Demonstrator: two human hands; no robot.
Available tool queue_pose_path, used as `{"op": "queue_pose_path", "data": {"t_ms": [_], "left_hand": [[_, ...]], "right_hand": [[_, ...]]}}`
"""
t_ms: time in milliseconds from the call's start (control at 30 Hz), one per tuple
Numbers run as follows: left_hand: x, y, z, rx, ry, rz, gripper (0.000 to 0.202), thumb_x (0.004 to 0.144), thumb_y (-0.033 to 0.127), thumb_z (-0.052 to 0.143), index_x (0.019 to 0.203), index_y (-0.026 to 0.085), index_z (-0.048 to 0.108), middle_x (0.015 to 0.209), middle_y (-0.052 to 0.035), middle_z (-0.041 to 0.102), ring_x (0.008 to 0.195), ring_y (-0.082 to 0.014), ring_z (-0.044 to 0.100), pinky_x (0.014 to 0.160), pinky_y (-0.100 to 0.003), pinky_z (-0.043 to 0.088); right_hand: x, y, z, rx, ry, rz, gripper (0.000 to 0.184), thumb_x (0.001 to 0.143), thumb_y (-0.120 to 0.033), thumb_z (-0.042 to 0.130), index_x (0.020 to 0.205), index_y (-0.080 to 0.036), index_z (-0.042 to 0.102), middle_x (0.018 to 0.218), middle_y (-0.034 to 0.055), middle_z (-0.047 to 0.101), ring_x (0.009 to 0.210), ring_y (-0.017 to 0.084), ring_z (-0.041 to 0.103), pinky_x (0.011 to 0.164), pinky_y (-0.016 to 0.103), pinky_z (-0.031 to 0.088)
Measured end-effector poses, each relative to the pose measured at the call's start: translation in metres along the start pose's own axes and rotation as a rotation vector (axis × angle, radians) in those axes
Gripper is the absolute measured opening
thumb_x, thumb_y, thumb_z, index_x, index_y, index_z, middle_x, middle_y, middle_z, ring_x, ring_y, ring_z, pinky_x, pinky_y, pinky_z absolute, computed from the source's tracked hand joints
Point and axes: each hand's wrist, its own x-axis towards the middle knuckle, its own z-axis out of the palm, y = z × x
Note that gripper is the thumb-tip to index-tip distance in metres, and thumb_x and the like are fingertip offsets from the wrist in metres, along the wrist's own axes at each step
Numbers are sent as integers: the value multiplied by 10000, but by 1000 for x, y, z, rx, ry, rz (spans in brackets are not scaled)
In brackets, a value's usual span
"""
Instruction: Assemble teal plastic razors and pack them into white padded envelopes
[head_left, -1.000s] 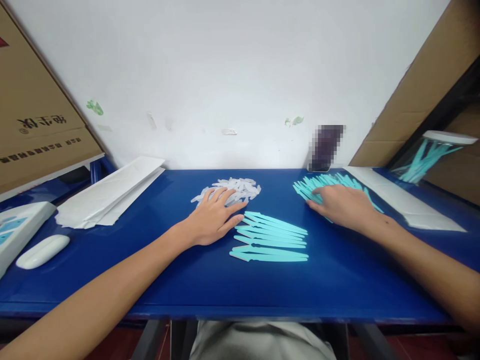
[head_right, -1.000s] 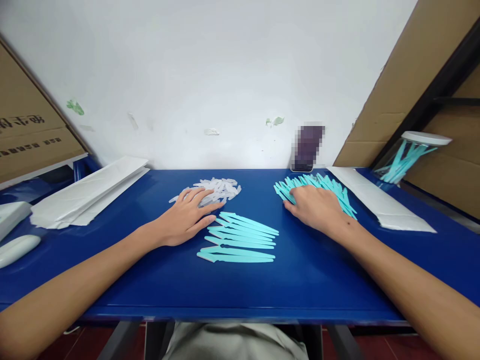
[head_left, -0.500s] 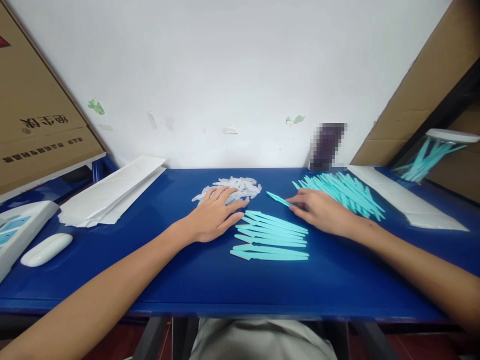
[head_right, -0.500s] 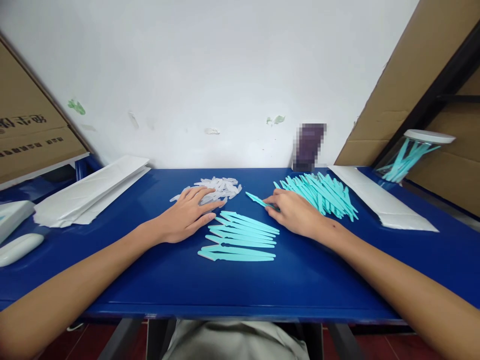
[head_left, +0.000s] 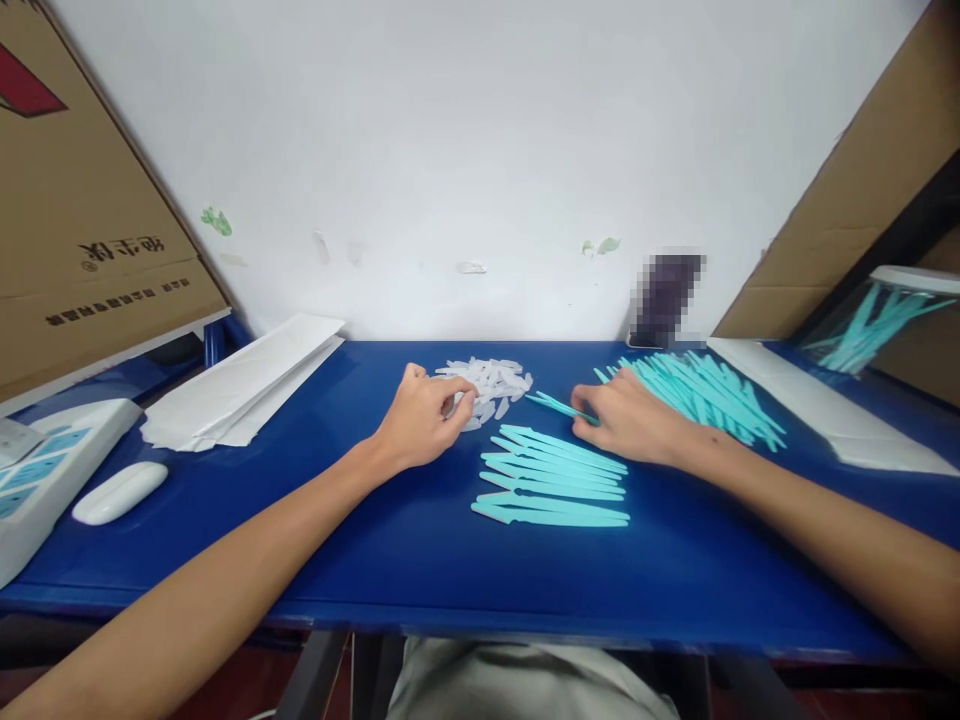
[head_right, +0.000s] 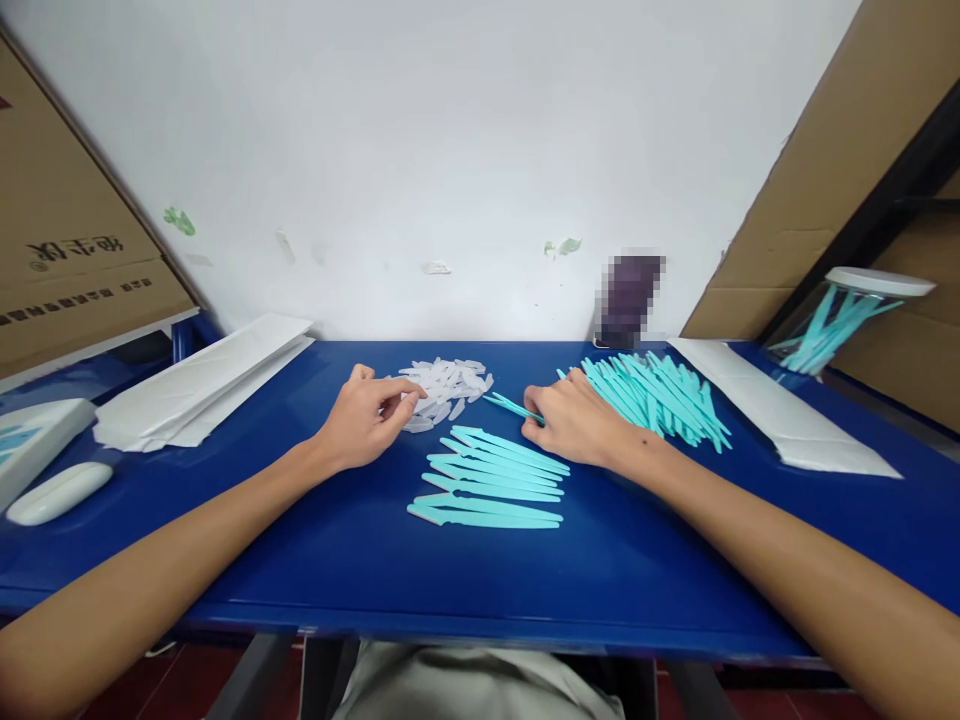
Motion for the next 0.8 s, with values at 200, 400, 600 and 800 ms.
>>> {"op": "queue_pose_path", "data": {"t_ms": [200,400,600,800], "left_hand": [[-1,5,1,-126,114,-58,231,899,288,515,860,178,713,465,60,488,480,-109,450,636,-288,390],[-4,22,2,-523,12,-126,280,916,398,619,1054,167,694,618,41,574,510,-90,476,509,-222,375],[-5,33,1,-552,44,-63,277,956,377,583,850,152,704,709,-9,619,620,-105,473,562,-240,347],[0,45,6,-760,47,-321,324,902,409,635,720,145,686,654,-7,611,603,-110,504,560,-235,377]], "right_hand": [[-13,-10,1,269,282,-59,137,896,-305,531,830,-200,588,709,17,606,628,165,554,625,287,395],[-21,-24,-1,433,360,-214,128,986,-295,487,982,-196,569,851,40,666,708,158,612,644,272,446],[-22,-26,0,444,282,-281,191,1038,-312,425,1085,-197,570,940,43,687,786,156,644,686,264,455],[-19,-28,5,341,405,-276,319,1041,-237,368,1321,-185,512,1019,85,643,832,187,611,712,302,466]]}}
